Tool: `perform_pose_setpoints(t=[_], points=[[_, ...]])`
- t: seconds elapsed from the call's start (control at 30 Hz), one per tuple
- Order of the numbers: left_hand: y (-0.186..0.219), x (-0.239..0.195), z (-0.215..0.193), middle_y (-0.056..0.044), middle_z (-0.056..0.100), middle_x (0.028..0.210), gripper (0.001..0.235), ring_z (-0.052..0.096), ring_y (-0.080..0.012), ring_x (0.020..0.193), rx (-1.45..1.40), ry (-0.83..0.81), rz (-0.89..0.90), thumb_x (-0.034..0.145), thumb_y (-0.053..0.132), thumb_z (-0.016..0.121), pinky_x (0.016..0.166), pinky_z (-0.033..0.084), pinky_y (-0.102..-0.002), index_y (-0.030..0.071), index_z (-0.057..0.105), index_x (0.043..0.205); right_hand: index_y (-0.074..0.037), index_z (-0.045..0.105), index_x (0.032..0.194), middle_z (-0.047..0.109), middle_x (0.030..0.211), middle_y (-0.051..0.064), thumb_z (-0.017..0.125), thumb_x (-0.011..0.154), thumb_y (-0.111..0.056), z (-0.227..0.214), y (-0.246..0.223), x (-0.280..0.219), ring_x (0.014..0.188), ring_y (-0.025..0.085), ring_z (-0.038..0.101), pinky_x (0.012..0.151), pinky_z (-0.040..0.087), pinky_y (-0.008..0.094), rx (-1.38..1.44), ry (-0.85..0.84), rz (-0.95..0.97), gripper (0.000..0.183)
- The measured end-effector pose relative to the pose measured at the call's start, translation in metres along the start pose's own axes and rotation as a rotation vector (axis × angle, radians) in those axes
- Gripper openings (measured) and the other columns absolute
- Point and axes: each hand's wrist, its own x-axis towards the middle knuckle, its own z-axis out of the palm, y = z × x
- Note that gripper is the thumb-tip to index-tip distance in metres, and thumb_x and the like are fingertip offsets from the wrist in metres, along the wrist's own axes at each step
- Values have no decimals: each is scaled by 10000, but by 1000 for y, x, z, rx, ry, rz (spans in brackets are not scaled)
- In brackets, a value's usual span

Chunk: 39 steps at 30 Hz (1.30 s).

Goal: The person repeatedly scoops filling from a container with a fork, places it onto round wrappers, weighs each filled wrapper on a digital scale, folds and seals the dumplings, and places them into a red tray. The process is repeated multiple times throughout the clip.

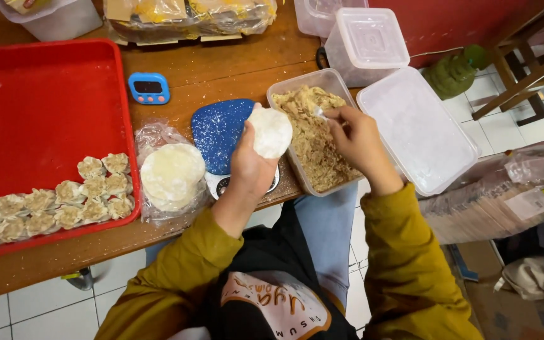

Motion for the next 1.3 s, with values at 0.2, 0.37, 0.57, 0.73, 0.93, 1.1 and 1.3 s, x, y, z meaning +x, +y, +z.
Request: perform_pose_setpoints(t=[0.2,0.37,0.57,0.73,0.93,1.1,1.3], points=[[-32,18,6,-203,350,1609,589,341,-394,1476,-163,7,-46,1106,418,267,1255,241,-552,81,291,1588,1,680,1167,679,842,159,635,948,-27,-6,-23,-42,629,267,643,554,508,360,124,74,-81,226],[-25,28,11,-230,390,1574,622,376,-403,1448,-184,-3,-48,1094,461,342,1231,284,-571,43,341,1555,-32,701,1112,684,844,133,667,943,-47,-16,-43,-52,640,281,647,594,521,368,55,41,-151,173],[-32,26,0,-246,500,1475,628,471,-425,1363,-231,-1,-165,1044,468,452,1146,390,-615,16,453,1480,-139,659,997,670,879,80,624,957,-89,-15,-37,-49,680,321,697,608,571,411,-426,27,-329,73],[-31,28,-9,-249,551,1419,619,521,-429,1320,-224,46,-162,1025,456,466,1112,431,-609,19,481,1462,-217,634,960,657,896,8,583,941,-119,-39,-51,-55,640,241,706,580,580,358,-834,47,-383,113],[-16,25,3,-230,526,1466,626,506,-431,1345,-302,96,-88,1025,499,432,1150,398,-609,53,484,1461,-174,635,1053,669,953,79,580,989,-145,-27,-70,-59,689,358,724,575,579,453,-571,-16,-289,89],[-26,36,-12,-237,517,1475,640,518,-410,1344,-222,77,-58,1049,541,405,1145,416,-586,47,476,1450,-184,595,993,644,884,80,592,955,-210,28,-54,-65,606,345,708,500,575,447,-673,-33,-368,46],[-19,32,-30,-264,499,1478,640,491,-425,1359,-212,30,14,1078,500,357,1154,407,-570,17,443,1488,-184,624,1009,659,858,73,518,933,-90,-9,-89,-69,611,365,719,513,580,474,-685,-172,-368,161]])
